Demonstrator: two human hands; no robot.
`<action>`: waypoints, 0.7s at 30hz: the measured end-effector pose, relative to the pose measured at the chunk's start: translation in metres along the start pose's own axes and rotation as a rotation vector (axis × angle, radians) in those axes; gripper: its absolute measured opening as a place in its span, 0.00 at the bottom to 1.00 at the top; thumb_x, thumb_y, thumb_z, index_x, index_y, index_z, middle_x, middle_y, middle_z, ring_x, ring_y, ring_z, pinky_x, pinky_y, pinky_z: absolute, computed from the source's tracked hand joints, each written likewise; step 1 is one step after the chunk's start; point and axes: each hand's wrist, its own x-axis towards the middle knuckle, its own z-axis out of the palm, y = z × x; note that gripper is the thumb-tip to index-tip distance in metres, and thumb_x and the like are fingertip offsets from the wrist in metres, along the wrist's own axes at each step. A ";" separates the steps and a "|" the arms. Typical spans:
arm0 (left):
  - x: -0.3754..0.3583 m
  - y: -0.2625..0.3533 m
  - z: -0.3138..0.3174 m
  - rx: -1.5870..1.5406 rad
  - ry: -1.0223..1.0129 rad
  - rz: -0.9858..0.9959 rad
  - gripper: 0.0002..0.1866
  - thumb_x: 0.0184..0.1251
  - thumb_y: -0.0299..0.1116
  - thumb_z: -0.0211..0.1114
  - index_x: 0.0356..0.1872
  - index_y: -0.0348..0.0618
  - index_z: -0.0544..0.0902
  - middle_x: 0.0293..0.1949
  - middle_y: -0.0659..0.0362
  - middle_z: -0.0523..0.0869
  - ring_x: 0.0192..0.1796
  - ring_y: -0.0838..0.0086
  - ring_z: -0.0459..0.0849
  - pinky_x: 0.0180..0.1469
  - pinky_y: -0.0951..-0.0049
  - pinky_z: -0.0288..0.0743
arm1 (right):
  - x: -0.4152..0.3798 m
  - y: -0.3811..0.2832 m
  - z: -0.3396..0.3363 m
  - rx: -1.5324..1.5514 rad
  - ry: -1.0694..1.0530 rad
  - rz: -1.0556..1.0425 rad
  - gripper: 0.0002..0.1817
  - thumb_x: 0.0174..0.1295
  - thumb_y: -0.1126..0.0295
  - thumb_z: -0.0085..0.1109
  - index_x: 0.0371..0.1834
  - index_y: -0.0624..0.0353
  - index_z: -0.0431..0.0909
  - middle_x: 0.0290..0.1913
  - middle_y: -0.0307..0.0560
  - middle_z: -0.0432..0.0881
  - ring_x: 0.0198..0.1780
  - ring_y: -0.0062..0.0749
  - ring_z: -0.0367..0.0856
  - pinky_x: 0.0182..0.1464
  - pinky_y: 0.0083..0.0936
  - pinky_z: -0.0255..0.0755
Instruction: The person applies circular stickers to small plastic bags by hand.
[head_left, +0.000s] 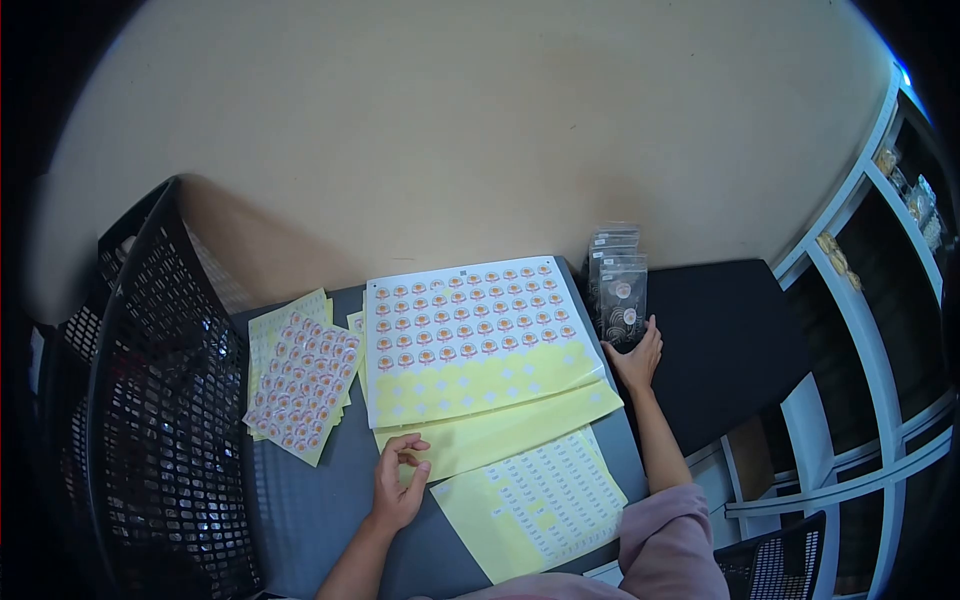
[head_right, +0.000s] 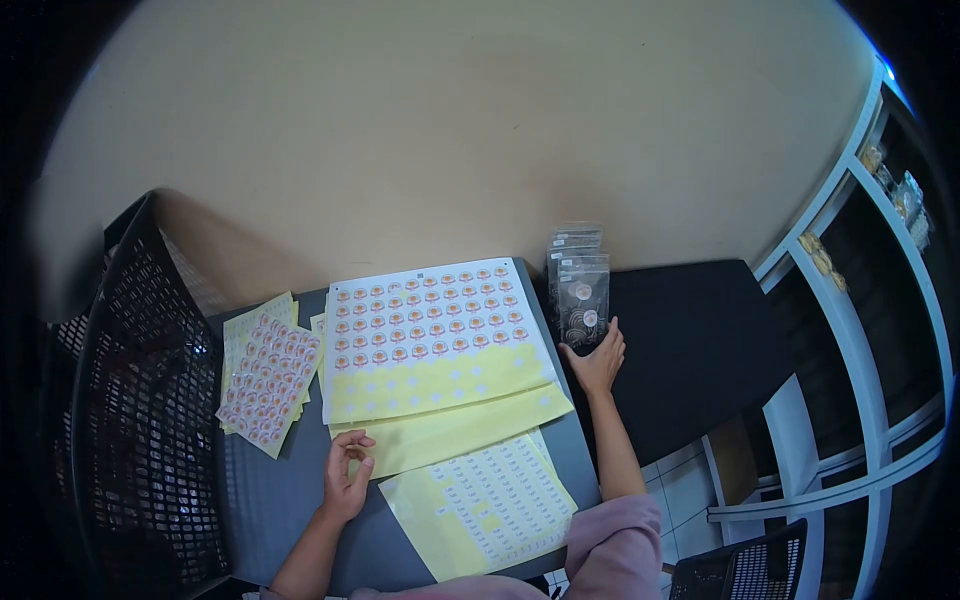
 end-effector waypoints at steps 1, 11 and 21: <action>0.000 0.000 0.000 -0.002 0.003 -0.003 0.18 0.55 0.21 0.56 0.48 0.36 0.68 0.39 0.55 0.76 0.43 0.73 0.75 0.40 0.76 0.68 | 0.003 0.002 0.004 0.015 0.001 -0.005 0.58 0.31 0.53 0.73 0.64 0.63 0.47 0.57 0.58 0.60 0.58 0.50 0.59 0.58 0.42 0.56; -0.001 -0.001 -0.001 0.012 0.016 0.043 0.17 0.54 0.21 0.57 0.47 0.36 0.69 0.39 0.54 0.77 0.41 0.71 0.76 0.40 0.75 0.69 | 0.007 0.001 0.019 0.023 0.044 -0.036 0.60 0.30 0.53 0.74 0.63 0.68 0.45 0.58 0.62 0.59 0.58 0.55 0.58 0.59 0.42 0.56; -0.005 0.010 -0.005 -0.007 0.089 0.328 0.13 0.51 0.17 0.58 0.40 0.36 0.72 0.34 0.51 0.77 0.36 0.66 0.77 0.39 0.72 0.71 | 0.009 0.012 -0.006 0.088 0.039 -0.019 0.54 0.38 0.51 0.70 0.61 0.75 0.49 0.59 0.68 0.57 0.62 0.55 0.54 0.64 0.37 0.50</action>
